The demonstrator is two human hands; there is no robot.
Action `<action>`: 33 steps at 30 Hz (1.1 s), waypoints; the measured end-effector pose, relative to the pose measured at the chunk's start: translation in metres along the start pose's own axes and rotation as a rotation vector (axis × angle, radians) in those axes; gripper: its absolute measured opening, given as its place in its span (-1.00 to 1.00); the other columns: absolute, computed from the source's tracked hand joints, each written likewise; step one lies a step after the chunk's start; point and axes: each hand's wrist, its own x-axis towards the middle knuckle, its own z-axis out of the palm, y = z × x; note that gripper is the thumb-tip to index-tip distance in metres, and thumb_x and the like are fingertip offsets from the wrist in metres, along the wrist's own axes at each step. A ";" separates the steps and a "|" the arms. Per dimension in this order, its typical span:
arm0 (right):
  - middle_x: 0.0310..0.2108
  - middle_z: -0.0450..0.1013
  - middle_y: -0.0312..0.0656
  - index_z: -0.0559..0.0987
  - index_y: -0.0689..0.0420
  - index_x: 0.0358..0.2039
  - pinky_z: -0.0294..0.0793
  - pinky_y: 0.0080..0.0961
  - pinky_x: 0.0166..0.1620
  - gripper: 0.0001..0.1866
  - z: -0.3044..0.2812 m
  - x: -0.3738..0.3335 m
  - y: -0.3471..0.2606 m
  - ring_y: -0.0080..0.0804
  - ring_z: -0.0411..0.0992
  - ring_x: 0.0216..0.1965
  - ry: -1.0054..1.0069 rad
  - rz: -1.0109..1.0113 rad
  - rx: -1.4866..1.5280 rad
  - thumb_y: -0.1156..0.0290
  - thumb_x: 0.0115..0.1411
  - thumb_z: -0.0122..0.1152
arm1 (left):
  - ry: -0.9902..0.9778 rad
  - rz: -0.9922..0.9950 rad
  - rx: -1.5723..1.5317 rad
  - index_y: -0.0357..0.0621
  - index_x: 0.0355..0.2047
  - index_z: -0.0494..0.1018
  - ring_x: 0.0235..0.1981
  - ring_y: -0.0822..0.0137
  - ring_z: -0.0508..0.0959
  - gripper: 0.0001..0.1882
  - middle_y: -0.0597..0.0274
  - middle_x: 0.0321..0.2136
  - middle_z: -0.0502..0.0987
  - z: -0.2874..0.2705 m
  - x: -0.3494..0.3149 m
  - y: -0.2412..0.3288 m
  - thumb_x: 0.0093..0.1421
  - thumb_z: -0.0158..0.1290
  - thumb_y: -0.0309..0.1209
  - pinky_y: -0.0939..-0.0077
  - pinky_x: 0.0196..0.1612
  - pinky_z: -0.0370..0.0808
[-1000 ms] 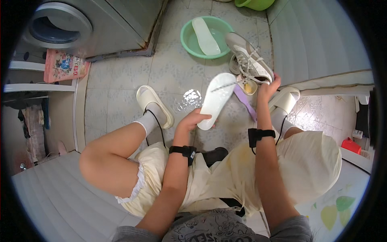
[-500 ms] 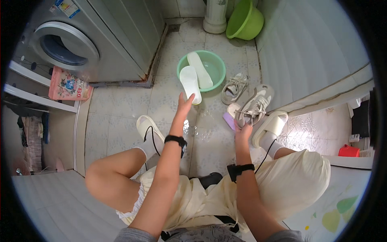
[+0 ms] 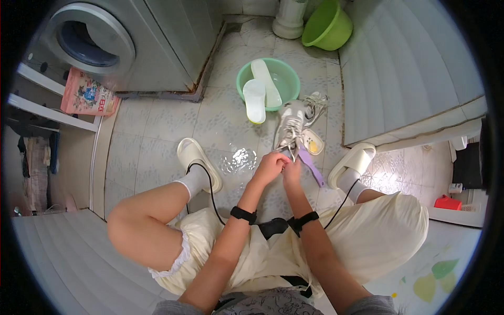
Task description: Cleaning a pair of white shoes using a brush and soap in a basin.
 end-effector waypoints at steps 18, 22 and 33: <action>-0.47 0.43 0.13 0.39 0.47 -0.31 0.46 -0.32 -0.41 -0.70 -0.006 -0.046 0.014 -0.13 0.48 -0.41 -0.408 0.327 -0.650 0.50 -0.03 -0.03 | 0.522 0.080 0.488 -0.11 -0.32 0.40 -0.23 0.12 0.36 -0.73 0.11 -0.31 0.34 -0.019 -0.030 -0.057 -0.12 0.02 -0.58 0.36 -0.16 0.34; -0.52 0.46 0.12 0.53 0.33 -0.50 0.47 -0.36 -0.39 -0.71 -0.013 -0.047 0.010 -0.19 0.49 -0.38 -0.784 -0.178 -1.507 0.34 -0.07 -0.01 | 0.383 0.058 0.518 -0.09 -0.31 0.42 -0.17 0.05 0.30 -0.65 0.12 -0.25 0.30 -0.016 -0.045 -0.090 -0.19 0.04 -0.63 0.32 -0.10 0.30; -0.47 0.43 -0.27 0.50 0.19 -0.36 0.35 -0.56 -0.34 -0.83 0.037 -0.031 -0.067 -0.52 0.36 -0.45 -0.645 -0.165 -0.366 0.44 0.04 0.00 | 0.611 0.106 0.316 -0.20 -0.55 0.41 -0.43 0.19 0.38 -0.91 0.16 -0.54 0.36 -0.019 -0.042 -0.103 -0.06 0.04 -0.45 0.35 -0.32 0.32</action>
